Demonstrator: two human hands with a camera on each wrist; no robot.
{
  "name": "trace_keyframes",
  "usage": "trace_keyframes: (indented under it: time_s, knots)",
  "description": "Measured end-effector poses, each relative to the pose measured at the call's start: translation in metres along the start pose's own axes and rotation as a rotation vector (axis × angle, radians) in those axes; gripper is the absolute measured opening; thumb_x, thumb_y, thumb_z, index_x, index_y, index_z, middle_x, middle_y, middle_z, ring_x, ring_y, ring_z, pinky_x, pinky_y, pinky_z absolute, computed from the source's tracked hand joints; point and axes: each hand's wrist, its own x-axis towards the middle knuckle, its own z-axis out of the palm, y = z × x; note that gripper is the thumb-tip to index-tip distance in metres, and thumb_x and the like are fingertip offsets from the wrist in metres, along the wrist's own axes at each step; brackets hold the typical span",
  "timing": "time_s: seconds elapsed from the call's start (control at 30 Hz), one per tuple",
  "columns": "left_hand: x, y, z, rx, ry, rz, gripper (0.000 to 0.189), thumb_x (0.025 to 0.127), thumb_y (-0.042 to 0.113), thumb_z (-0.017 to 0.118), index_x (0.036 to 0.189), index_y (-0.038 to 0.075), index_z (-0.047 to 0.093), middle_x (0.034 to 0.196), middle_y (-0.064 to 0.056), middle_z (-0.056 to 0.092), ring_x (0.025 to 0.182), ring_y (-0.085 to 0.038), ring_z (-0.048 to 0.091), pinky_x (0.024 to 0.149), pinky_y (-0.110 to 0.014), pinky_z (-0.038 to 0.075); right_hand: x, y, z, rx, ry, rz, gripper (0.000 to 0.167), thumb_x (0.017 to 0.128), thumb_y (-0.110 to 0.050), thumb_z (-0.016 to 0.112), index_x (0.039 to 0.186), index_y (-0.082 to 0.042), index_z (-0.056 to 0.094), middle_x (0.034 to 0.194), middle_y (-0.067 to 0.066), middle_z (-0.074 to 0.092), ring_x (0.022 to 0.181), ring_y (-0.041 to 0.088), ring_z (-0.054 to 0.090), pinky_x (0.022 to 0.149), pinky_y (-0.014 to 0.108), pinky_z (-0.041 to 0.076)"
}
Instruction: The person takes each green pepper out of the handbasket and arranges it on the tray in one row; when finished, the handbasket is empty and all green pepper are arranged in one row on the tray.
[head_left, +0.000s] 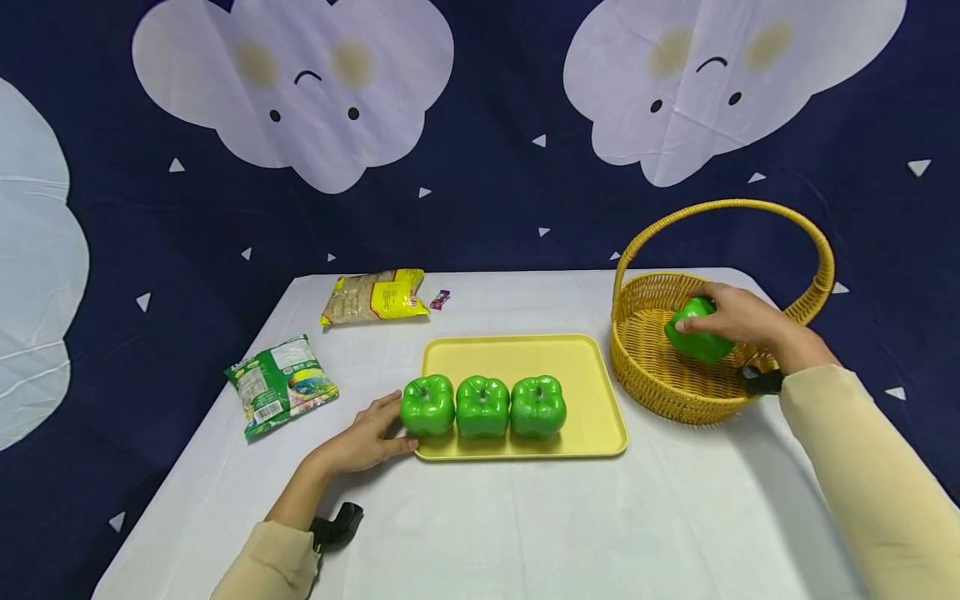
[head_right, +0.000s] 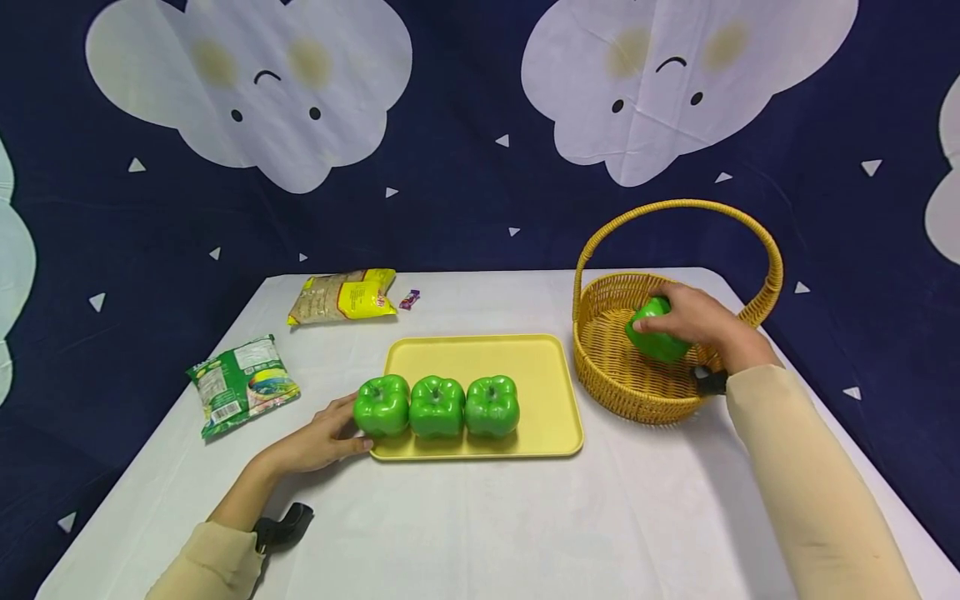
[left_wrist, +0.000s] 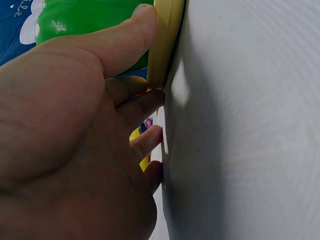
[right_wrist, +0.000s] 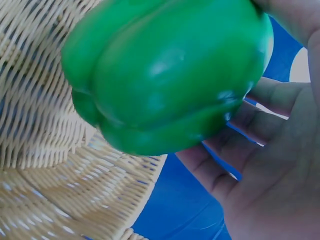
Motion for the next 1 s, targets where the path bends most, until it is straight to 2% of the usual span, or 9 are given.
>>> trace_keyframes:
  time_s: [0.23,0.5,1.0]
  knots:
    - [0.0,0.0,0.0,0.001,0.002,-0.005,0.075,0.085,0.039,0.067,0.147,0.015,0.033,0.155,-0.02,0.023,0.144,-0.041,0.014,0.11,-0.068,0.013,-0.007,-0.013,-0.006,0.044,0.067,-0.025,0.076,0.083,-0.05,0.066,0.132,0.003,0.044,0.106,0.019,0.057,0.088,0.026,0.055,0.068,0.03,0.046]
    - [0.0,0.0,0.0,0.004,-0.001,-0.007,0.075,0.086,0.039,0.066,0.147,0.015,0.033,0.155,-0.02,0.023,0.144,-0.041,0.014,0.11,-0.068,0.012,-0.018,-0.024,-0.008,0.062,0.092,-0.036,0.086,0.081,-0.055,0.065,0.14,0.002,0.037,0.116,0.019,0.055,0.095,0.028,0.054,0.074,0.034,0.046]
    - [0.0,0.001,0.001,0.001,-0.003,-0.001,0.074,0.086,0.037,0.066,0.147,0.015,0.033,0.155,-0.02,0.023,0.144,-0.042,0.014,0.11,-0.069,0.013,-0.046,-0.051,-0.003,0.141,0.169,-0.094,0.078,0.081,-0.046,0.069,0.141,-0.007,0.039,0.126,0.018,0.052,0.107,0.032,0.053,0.086,0.046,0.046]
